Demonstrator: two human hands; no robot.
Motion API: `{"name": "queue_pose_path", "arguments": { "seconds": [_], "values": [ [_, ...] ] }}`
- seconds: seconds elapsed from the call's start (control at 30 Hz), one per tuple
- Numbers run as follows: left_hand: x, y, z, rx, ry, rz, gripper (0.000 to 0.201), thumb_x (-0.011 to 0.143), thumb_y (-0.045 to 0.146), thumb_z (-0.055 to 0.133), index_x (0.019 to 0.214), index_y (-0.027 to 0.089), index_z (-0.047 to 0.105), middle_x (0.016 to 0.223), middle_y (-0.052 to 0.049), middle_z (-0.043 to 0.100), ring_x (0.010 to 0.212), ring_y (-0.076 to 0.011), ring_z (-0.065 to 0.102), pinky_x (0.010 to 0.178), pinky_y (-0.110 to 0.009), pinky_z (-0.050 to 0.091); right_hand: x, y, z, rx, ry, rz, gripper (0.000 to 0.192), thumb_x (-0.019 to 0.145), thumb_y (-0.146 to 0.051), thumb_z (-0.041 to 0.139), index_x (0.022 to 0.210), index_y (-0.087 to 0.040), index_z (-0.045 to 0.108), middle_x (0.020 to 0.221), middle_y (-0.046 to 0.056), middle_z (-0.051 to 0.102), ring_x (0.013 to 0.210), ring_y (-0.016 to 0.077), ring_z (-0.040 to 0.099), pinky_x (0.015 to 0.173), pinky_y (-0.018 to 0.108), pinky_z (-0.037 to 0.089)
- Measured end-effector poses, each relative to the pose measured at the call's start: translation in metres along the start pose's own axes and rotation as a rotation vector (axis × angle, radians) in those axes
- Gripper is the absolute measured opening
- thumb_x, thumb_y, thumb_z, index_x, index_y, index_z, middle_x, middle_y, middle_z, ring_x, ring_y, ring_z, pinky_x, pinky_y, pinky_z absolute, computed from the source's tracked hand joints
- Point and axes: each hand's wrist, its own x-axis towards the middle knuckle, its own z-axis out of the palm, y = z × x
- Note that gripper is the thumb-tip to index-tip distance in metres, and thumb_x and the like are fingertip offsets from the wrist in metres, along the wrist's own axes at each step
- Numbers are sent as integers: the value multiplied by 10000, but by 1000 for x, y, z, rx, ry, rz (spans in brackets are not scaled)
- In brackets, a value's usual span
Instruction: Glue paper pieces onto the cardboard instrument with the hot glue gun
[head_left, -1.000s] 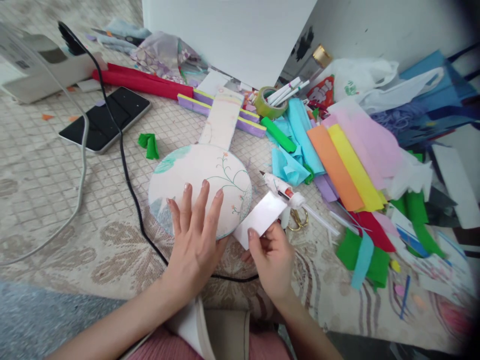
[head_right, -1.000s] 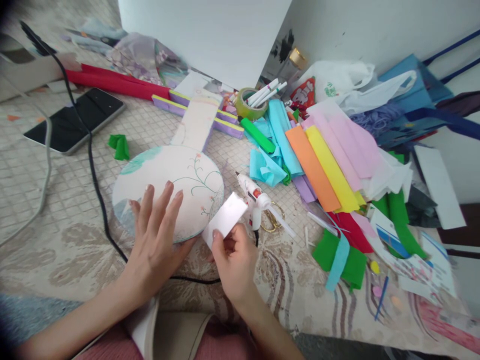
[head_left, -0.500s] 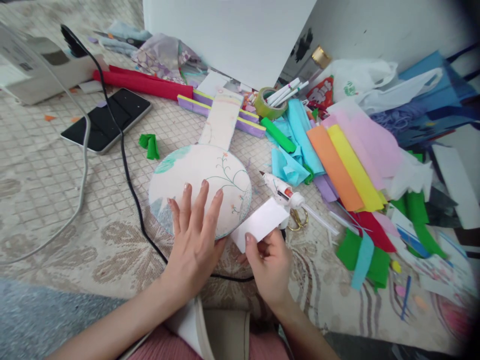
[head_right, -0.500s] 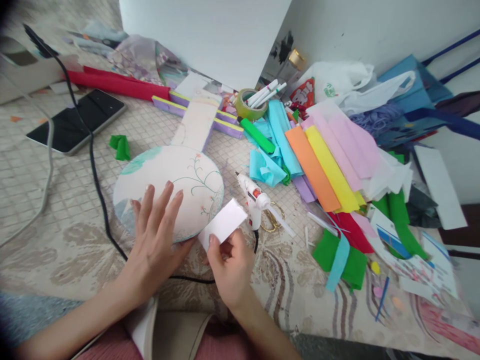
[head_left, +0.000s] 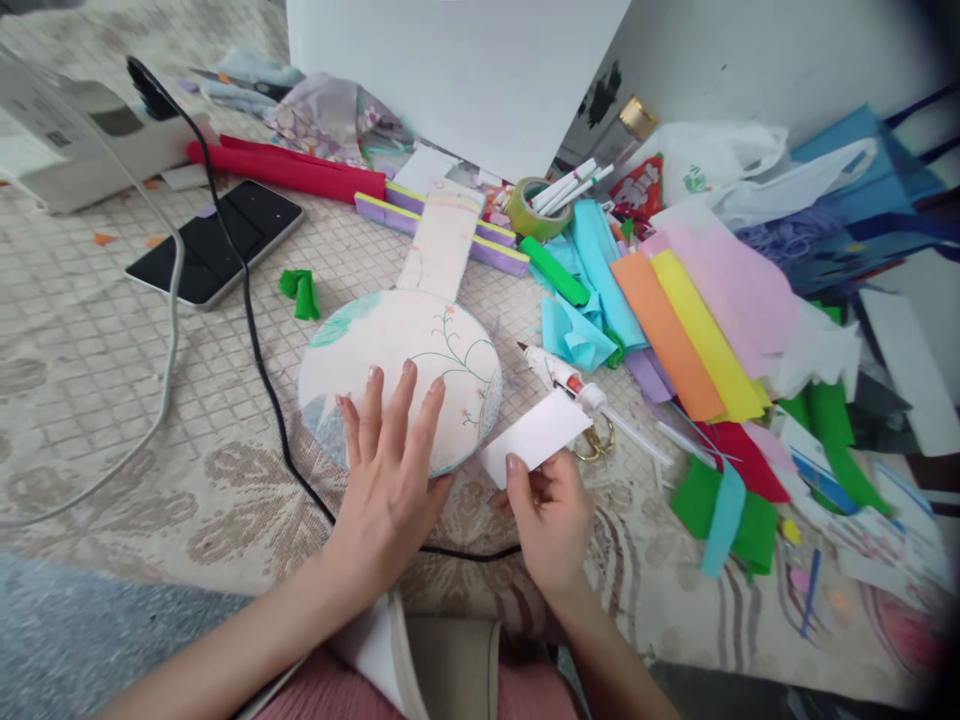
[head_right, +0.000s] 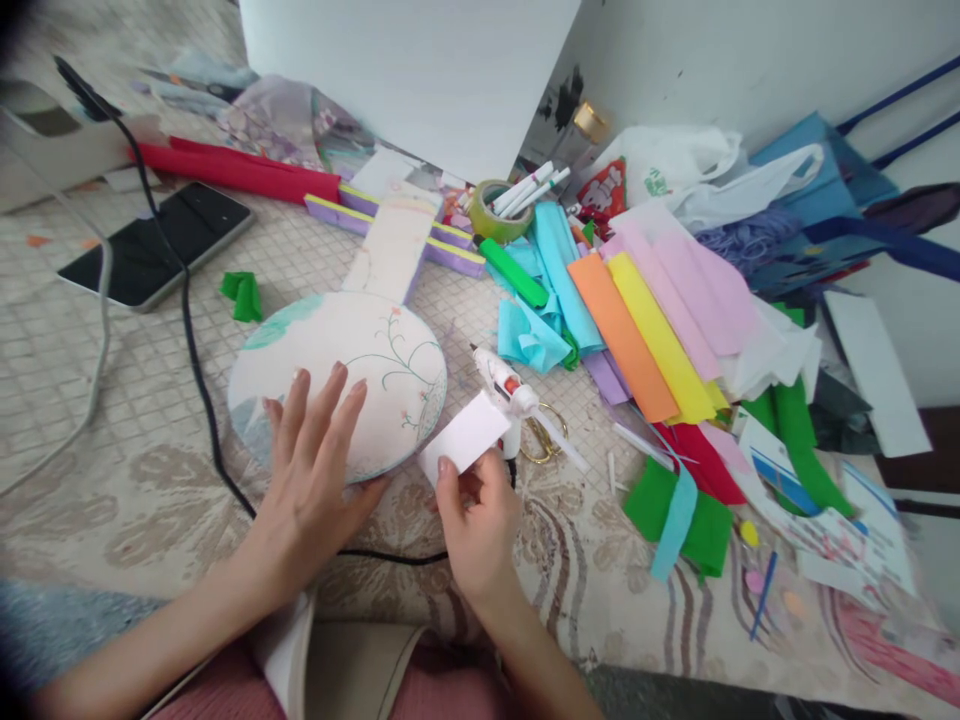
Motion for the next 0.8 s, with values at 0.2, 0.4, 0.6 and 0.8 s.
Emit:
{"name": "queue_pose_path", "arguments": {
  "seconds": [0.2, 0.4, 0.6, 0.8],
  "values": [
    [-1, -1, -2, -11, -3, 17, 754, 787, 191, 625, 1442, 218, 252, 1531, -145, 229, 1422, -378, 41, 1093, -656, 93, -6, 6, -16, -156, 27, -62, 104, 858, -297, 576, 874, -196, 555, 654, 0, 610, 551, 144, 584, 539, 266, 478],
    [2, 8, -7, 11, -3, 42, 557, 797, 103, 587, 1317, 224, 428, 1508, -135, 287, 1420, -385, 26, 1102, -666, 71, -7, 10, -16, -142, 14, -85, 107, 866, -290, 567, 921, -199, 558, 704, 17, 631, 566, 151, 588, 550, 275, 470],
    [11, 16, -1, 10, 1, 134, 241, 803, 112, 588, 1030, 192, 568, 1479, -128, 338, 1417, -399, 24, 1071, -709, 105, -5, 10, -18, -149, 10, -97, 144, 865, -289, 564, 972, -194, 574, 714, 23, 644, 587, 158, 587, 569, 279, 473],
    [15, 17, 8, 20, -19, 179, 140, 799, 64, 550, 894, 165, 572, 1448, -123, 381, 1415, -398, 53, 1076, -699, 137, -5, 13, -23, -107, 6, -87, 147, 863, -295, 567, 961, -186, 581, 729, 31, 643, 616, 160, 598, 588, 278, 484]
  ]
}}
